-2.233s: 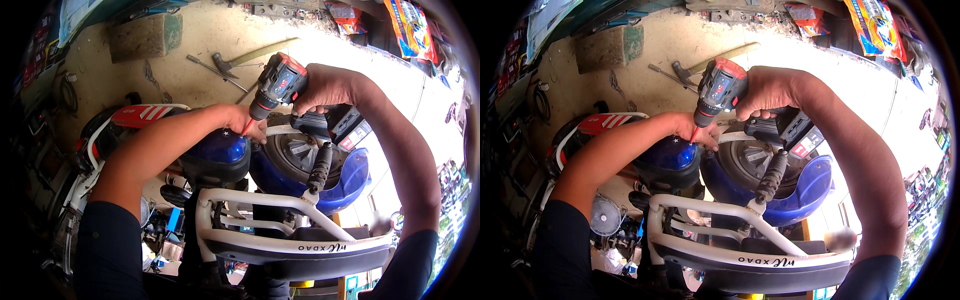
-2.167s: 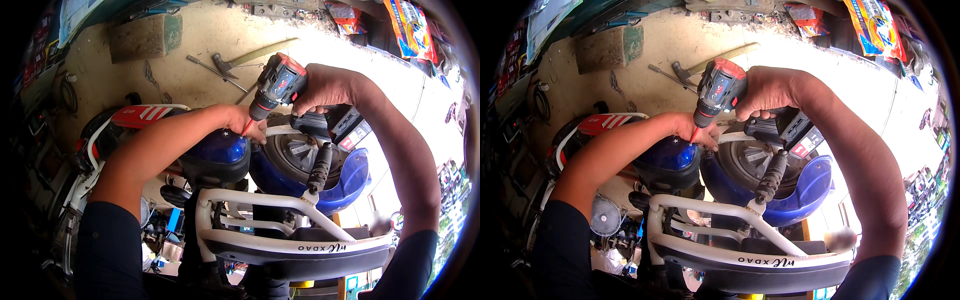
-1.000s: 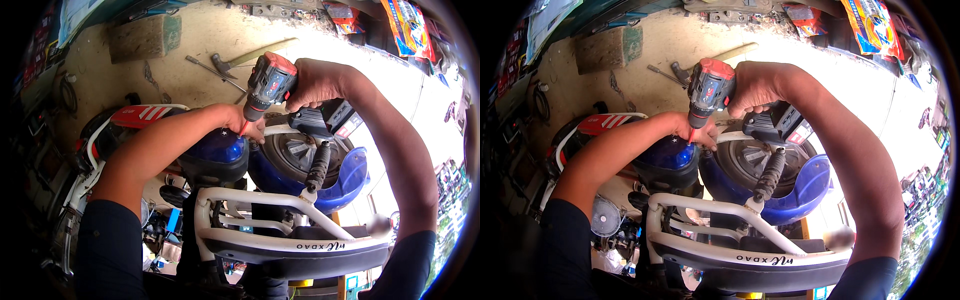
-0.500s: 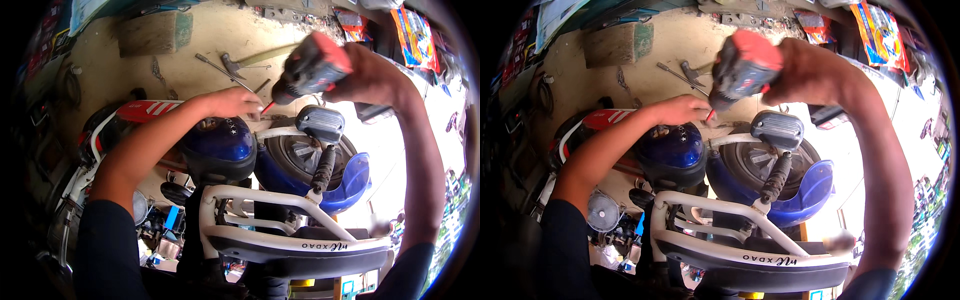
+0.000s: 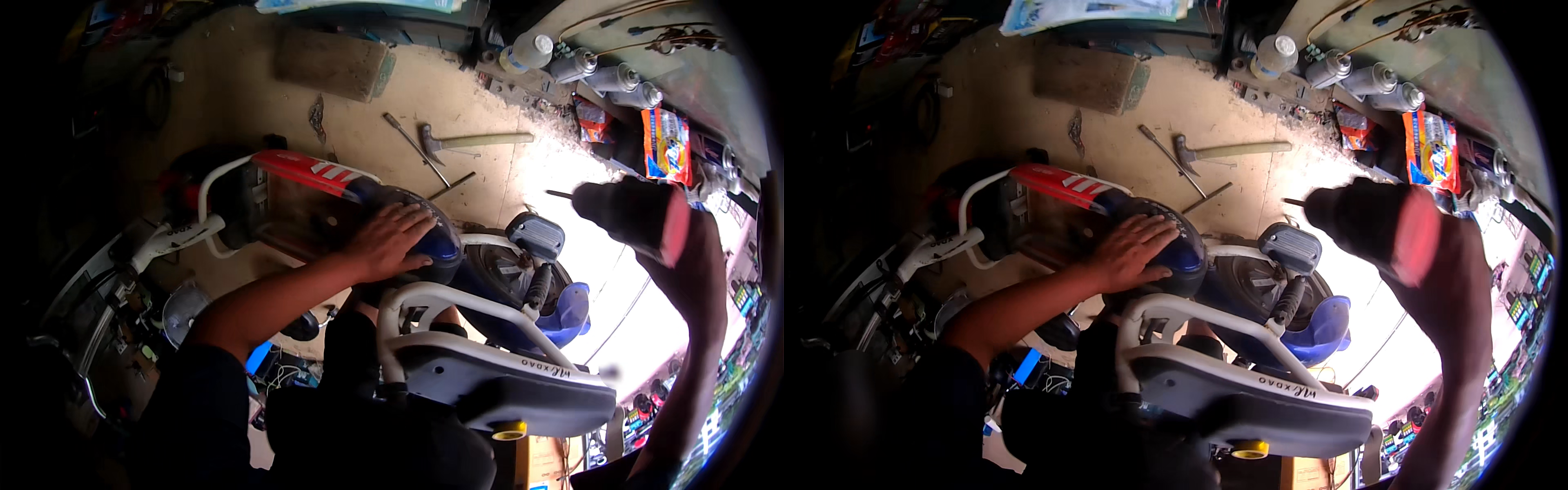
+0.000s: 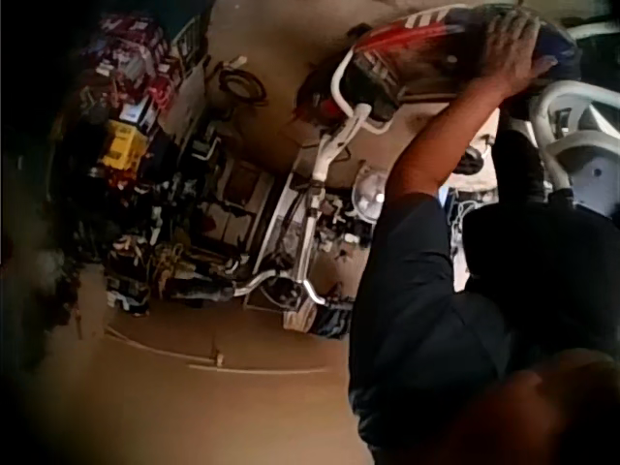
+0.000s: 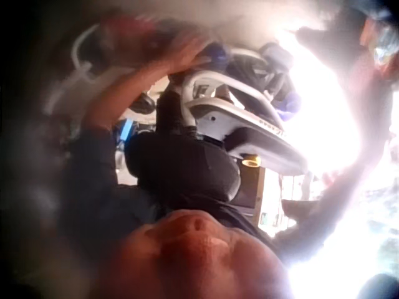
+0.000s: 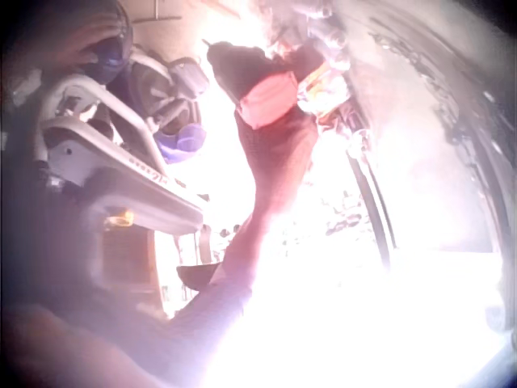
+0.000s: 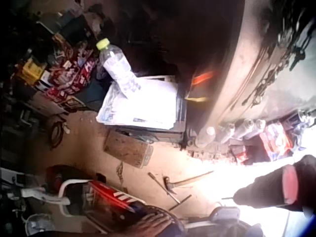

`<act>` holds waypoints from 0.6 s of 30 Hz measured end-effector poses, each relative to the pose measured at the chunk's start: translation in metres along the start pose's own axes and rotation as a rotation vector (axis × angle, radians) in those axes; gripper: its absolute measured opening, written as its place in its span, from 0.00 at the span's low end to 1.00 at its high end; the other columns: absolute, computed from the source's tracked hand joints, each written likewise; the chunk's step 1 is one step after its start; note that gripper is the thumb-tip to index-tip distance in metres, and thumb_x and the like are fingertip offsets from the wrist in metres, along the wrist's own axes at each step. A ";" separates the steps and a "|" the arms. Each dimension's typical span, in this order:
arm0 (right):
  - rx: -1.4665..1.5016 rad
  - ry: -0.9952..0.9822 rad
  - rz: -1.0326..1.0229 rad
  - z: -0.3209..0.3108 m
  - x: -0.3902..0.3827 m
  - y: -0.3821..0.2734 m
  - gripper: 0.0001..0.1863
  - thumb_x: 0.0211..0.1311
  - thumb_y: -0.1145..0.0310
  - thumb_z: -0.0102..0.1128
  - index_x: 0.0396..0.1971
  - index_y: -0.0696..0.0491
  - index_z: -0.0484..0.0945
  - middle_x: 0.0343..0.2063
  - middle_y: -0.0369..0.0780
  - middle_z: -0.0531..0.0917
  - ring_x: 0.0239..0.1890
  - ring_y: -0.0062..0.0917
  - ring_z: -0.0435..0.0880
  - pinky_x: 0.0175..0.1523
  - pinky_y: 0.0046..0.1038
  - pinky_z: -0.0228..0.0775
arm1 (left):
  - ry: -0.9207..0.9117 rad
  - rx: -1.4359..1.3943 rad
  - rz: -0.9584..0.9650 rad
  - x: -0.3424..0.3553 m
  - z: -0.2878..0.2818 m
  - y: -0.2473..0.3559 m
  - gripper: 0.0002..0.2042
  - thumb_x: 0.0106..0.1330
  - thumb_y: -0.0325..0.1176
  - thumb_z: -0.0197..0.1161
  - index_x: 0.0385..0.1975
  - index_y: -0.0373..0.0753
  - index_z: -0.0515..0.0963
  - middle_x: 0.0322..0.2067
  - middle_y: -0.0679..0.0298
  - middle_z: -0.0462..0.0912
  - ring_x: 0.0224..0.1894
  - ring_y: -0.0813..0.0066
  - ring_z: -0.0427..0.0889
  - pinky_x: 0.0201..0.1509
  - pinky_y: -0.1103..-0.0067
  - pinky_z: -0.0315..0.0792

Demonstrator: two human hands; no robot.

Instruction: The person assembles components of a scooter by aligning a plastic panel with the frame and securing it with screws using a power drill. They pick up screws by hand, position them in pre-drilled holes, and use the power drill to tighten them while holding the parts in place.

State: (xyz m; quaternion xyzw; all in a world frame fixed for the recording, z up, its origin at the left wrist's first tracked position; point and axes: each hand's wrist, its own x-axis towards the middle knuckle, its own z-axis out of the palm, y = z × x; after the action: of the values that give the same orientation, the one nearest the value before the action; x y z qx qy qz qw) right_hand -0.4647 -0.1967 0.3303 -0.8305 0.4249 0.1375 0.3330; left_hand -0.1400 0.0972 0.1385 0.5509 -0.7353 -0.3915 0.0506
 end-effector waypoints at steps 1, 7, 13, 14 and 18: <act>-0.006 0.015 -0.011 -0.003 0.007 -0.015 0.23 0.50 0.72 0.77 0.47 0.60 0.80 0.39 0.47 0.88 0.40 0.42 0.88 0.49 0.40 0.79 | 0.021 0.012 0.005 -0.001 0.004 -0.003 0.35 0.71 0.54 0.62 0.70 0.35 0.68 0.69 0.51 0.72 0.73 0.52 0.68 0.79 0.58 0.57; -0.221 0.005 -0.038 -0.070 -0.028 -0.148 0.25 0.47 0.71 0.79 0.47 0.60 0.80 0.41 0.49 0.86 0.42 0.44 0.86 0.51 0.41 0.77 | 0.141 0.044 0.110 0.009 0.016 -0.011 0.33 0.73 0.55 0.58 0.68 0.35 0.71 0.66 0.51 0.75 0.70 0.54 0.71 0.78 0.60 0.59; -0.412 0.169 0.215 -0.082 -0.184 -0.129 0.32 0.48 0.68 0.79 0.53 0.58 0.75 0.46 0.48 0.80 0.50 0.42 0.81 0.56 0.40 0.74 | 0.231 0.007 0.075 0.003 0.038 -0.012 0.28 0.73 0.52 0.58 0.63 0.34 0.76 0.62 0.51 0.79 0.67 0.54 0.75 0.75 0.60 0.62; -0.403 0.198 0.151 -0.091 -0.190 -0.101 0.31 0.49 0.68 0.79 0.53 0.58 0.75 0.46 0.47 0.80 0.49 0.41 0.80 0.56 0.40 0.74 | 0.289 0.050 -0.027 -0.013 0.034 -0.010 0.28 0.73 0.51 0.58 0.62 0.34 0.77 0.61 0.51 0.80 0.66 0.54 0.75 0.75 0.60 0.63; -0.426 0.298 0.398 -0.078 -0.274 -0.109 0.26 0.53 0.68 0.76 0.50 0.58 0.76 0.43 0.45 0.80 0.47 0.38 0.80 0.55 0.38 0.73 | 0.320 0.016 0.048 -0.005 0.036 -0.008 0.24 0.72 0.45 0.58 0.60 0.35 0.78 0.60 0.51 0.82 0.63 0.52 0.78 0.74 0.61 0.65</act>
State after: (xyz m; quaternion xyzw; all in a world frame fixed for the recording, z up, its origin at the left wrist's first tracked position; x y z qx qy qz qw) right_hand -0.5467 -0.0351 0.5761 -0.7930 0.5847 0.1627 0.0525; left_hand -0.1500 0.1193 0.1101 0.5887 -0.7341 -0.2915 0.1720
